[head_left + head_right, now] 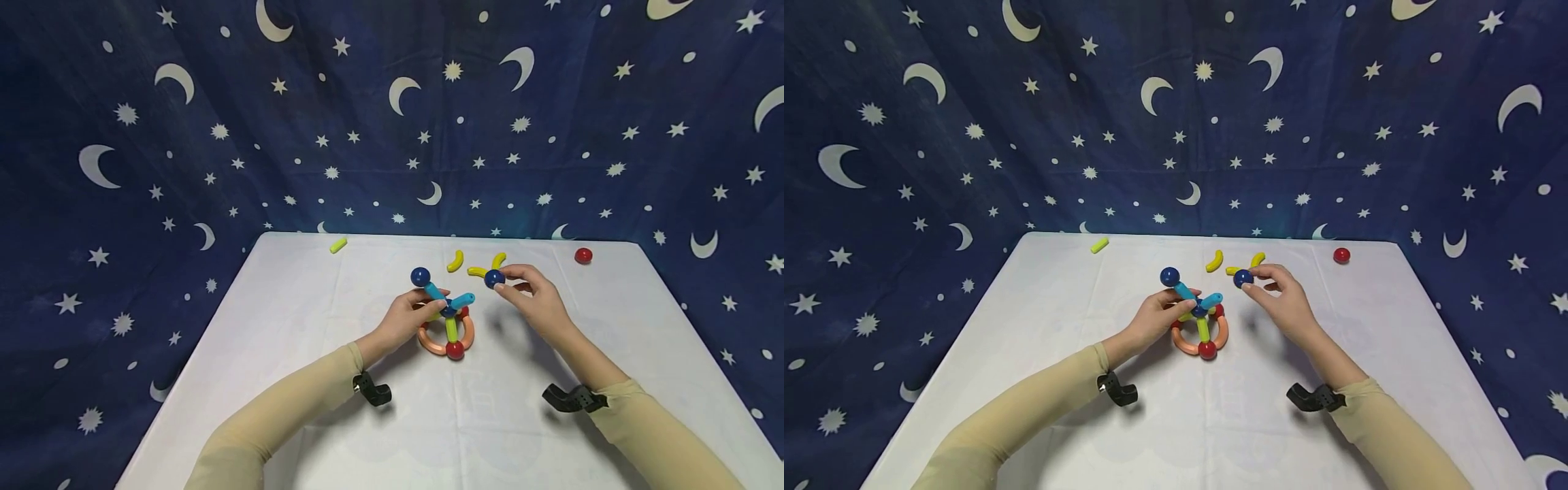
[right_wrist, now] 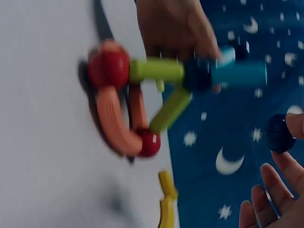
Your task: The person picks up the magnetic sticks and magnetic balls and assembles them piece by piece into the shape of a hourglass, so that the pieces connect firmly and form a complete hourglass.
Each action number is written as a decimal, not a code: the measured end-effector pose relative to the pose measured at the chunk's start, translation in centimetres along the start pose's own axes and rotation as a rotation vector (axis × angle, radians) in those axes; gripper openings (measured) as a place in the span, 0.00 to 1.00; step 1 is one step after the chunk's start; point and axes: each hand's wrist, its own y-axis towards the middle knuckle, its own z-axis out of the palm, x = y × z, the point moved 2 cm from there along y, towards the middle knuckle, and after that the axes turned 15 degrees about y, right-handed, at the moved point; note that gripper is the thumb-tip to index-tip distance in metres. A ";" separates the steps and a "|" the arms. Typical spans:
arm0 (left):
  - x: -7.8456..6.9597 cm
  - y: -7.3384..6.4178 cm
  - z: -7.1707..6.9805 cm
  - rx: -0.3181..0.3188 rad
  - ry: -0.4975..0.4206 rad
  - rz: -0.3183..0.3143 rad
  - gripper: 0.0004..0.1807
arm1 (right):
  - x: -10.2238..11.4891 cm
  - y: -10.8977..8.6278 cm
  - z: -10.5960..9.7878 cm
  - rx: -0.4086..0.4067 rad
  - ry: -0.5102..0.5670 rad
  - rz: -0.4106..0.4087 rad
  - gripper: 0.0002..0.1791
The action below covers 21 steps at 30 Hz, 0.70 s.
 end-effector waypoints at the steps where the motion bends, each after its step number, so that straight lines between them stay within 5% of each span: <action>1: -0.1 0.0 0.0 -0.004 0.006 -0.003 0.17 | 0.4 -0.3 0.4 0.023 0.006 -0.030 0.19; 10: -0.4 0.0 -0.2 -0.001 0.081 -0.017 0.18 | 1.7 -2.0 2.0 0.097 0.150 -0.154 0.17; 21: -0.6 0.2 -0.5 0.025 0.139 0.032 0.18 | 1.7 -1.8 3.0 0.082 0.088 -0.057 0.17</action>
